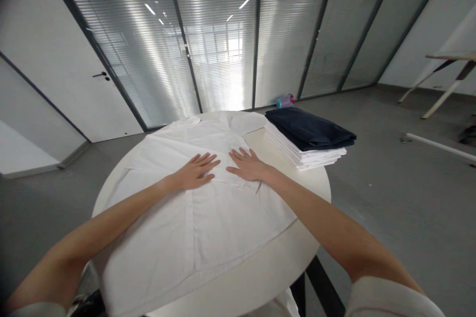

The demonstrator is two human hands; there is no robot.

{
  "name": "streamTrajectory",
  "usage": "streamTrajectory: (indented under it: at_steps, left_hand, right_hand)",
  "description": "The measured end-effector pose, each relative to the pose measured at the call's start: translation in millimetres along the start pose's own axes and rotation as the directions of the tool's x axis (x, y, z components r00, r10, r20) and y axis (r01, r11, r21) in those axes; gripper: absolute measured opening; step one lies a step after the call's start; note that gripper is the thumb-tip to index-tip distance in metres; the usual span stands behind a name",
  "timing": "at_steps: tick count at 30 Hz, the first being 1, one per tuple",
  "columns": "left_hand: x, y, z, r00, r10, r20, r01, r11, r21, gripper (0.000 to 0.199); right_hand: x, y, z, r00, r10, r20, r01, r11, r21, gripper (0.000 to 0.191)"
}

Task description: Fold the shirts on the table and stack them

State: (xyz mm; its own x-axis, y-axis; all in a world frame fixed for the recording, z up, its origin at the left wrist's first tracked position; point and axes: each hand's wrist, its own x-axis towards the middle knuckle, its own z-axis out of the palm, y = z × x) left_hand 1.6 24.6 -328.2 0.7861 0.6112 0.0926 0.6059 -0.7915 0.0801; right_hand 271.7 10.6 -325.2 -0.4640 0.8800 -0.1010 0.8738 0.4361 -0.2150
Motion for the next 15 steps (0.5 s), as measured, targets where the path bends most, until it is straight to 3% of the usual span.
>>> streamTrajectory:
  at_steps: [3, 7, 11, 15]
  left_hand:
    - [-1, 14, -2.3, 0.996, 0.021, -0.084, -0.022, 1.000, -0.010, 0.054]
    - [-1, 46, -7.6, 0.976, 0.133, -0.174, -0.142, 0.989, -0.040, 0.048]
    - [-3, 70, -8.7, 0.961, 0.209, -0.181, -0.220, 0.974, -0.047, 0.036]
    - [-5, 75, -5.6, 0.964, 0.203, -0.171, -0.217, 0.974, -0.068, 0.036]
  right_hand:
    - [2, 3, -4, 1.000, -0.013, -0.010, 0.013, 1.000, 0.018, 0.085]
    - [4, 11, -10, 0.991, -0.036, -0.128, 0.042, 0.998, 0.047, 0.079]
    - [5, 13, -12, 0.975, -0.111, -0.193, 0.123, 0.991, 0.053, 0.079]
    - [5, 10, -13, 0.966, -0.194, -0.170, 0.209, 0.975, 0.076, 0.079]
